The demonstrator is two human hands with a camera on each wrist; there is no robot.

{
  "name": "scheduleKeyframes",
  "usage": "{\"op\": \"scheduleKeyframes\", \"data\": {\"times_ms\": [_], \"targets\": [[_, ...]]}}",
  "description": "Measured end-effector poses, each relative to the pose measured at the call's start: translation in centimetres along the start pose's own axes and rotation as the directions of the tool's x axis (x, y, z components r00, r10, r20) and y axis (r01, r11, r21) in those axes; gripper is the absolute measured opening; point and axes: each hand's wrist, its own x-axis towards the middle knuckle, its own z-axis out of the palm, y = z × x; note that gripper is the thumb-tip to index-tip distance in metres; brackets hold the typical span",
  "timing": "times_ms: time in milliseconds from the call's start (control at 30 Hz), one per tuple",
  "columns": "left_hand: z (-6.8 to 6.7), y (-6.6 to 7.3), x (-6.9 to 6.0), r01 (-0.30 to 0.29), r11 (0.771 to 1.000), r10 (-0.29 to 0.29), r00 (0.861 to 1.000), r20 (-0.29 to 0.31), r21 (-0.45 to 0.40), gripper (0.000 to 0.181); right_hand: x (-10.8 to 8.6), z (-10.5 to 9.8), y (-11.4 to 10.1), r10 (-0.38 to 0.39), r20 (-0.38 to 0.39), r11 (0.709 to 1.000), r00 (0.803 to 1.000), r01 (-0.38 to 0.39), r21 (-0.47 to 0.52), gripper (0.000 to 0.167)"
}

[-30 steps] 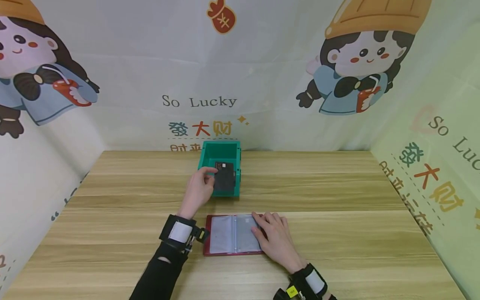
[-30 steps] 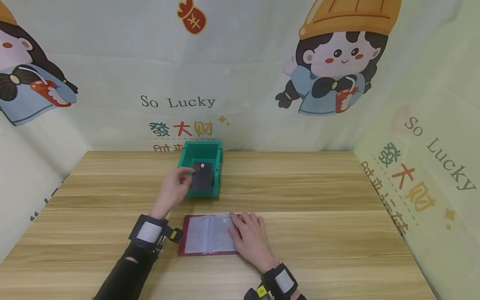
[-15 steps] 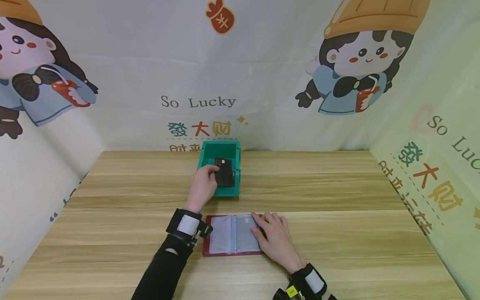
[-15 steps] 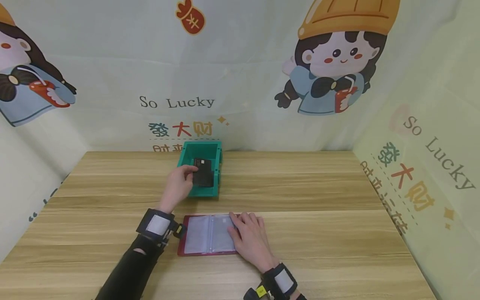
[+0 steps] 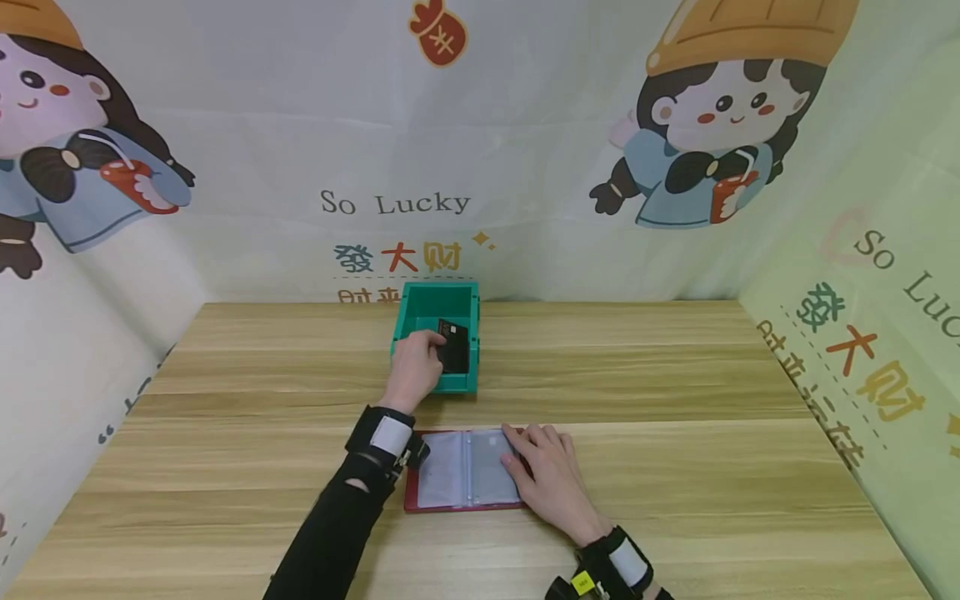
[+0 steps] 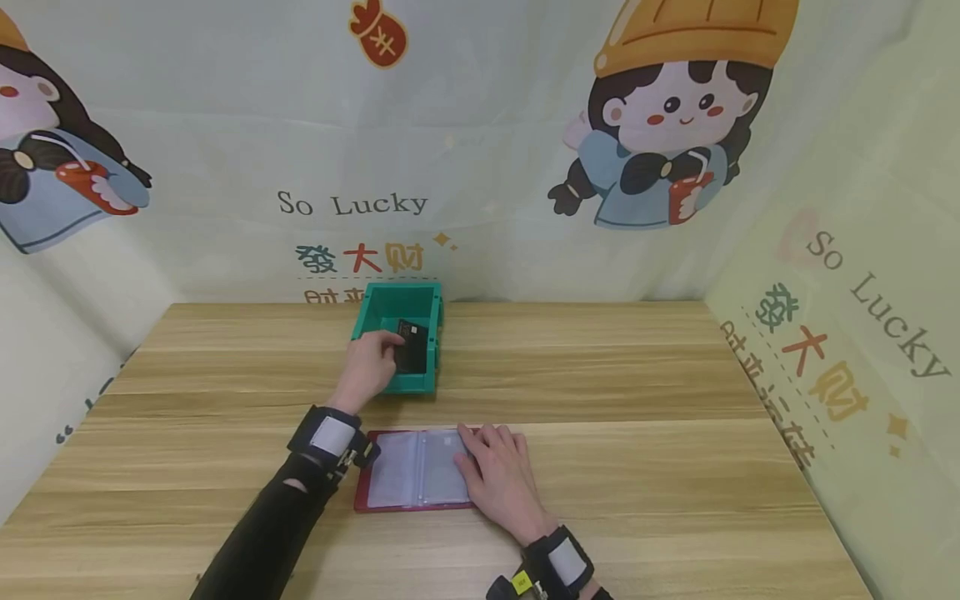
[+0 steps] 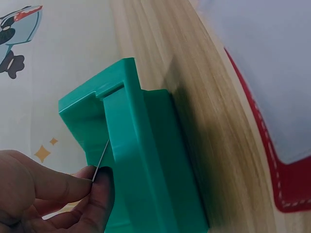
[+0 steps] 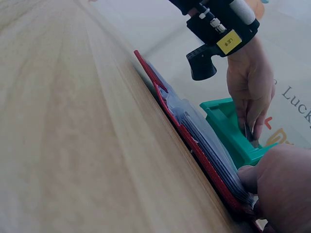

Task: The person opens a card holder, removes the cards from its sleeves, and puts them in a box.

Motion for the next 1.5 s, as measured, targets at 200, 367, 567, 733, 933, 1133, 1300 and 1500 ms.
{"op": "scheduleKeyframes", "data": {"times_ms": [200,367,567,733,933,1133,1300,1500], "targets": [[0.5,-0.1,0.4,0.031,0.998,-0.033,0.999,0.028,0.049,0.030,0.0,0.0,0.0,-0.004,-0.002,1.000,1.000,0.004,-0.006,0.036],[0.7,-0.1,0.5,0.053,0.997,-0.056,0.997,0.055,0.056,0.030,0.0,0.1,0.1,-0.007,-0.008,1.000,1.000,0.007,-0.010,0.036],[1.0,0.0,0.6,0.091,0.994,-0.096,0.992,0.080,0.062,0.030,0.1,0.0,0.0,0.000,0.006,1.000,1.000,0.001,-0.016,0.037],[1.3,0.0,0.7,0.099,0.993,-0.105,0.990,0.091,0.066,0.031,0.1,-0.1,0.0,0.005,0.013,1.000,1.000,-0.005,-0.012,0.036],[1.4,0.0,0.6,0.085,0.994,-0.091,0.992,0.092,0.074,0.031,0.1,0.0,0.0,0.007,0.012,1.000,1.000,-0.007,-0.011,0.036],[1.5,0.1,0.5,0.071,0.991,-0.083,0.991,0.108,0.113,0.027,0.1,-0.1,0.0,0.006,0.010,1.000,1.000,-0.006,-0.008,0.036],[1.8,0.2,0.5,0.047,0.983,-0.074,0.986,0.149,0.177,0.020,0.1,-0.2,-0.1,0.003,0.001,1.000,1.000,-0.003,0.002,0.036],[1.9,0.5,0.2,0.043,0.958,-0.094,0.981,0.171,0.284,0.022,0.1,-0.2,-0.1,0.004,0.004,1.000,1.000,-0.004,0.002,0.036]]}}
